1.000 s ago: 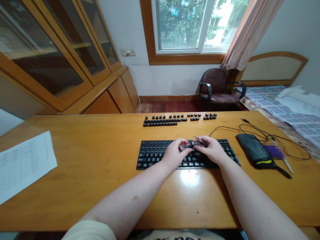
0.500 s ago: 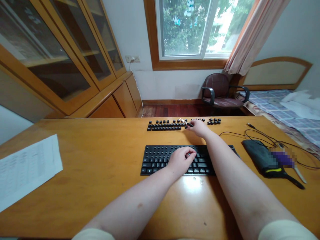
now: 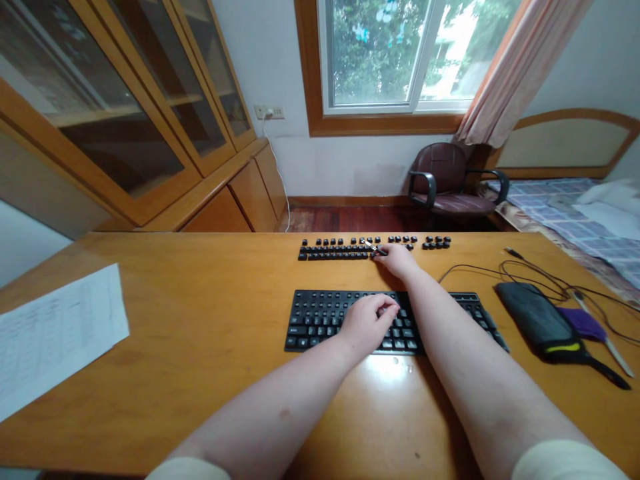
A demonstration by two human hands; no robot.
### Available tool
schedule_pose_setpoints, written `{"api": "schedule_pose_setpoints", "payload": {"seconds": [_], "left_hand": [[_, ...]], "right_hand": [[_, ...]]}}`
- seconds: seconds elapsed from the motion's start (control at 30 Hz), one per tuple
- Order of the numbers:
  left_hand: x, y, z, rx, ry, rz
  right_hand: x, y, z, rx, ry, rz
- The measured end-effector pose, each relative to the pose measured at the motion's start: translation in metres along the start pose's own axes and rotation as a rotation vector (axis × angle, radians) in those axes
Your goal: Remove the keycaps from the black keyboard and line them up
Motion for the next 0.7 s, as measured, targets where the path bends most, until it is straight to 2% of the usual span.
{"api": "schedule_pose_setpoints", "payload": {"seconds": [0.7], "left_hand": [[0.0005, 0.0012, 0.0032, -0.006, -0.003, 0.003]], "right_hand": [[0.0035, -0.0062, 0.0026, -0.004, 0.01, 0.021]]}}
Point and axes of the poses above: each hand's wrist, its own x-axis towards the middle knuckle, its own y-axis out of the back of the hand, z = x × y, the point moved 4 cm from there along x, towards the middle knuckle, and after that the axes turned 2 degrees about -y, right-handed, at the moved point
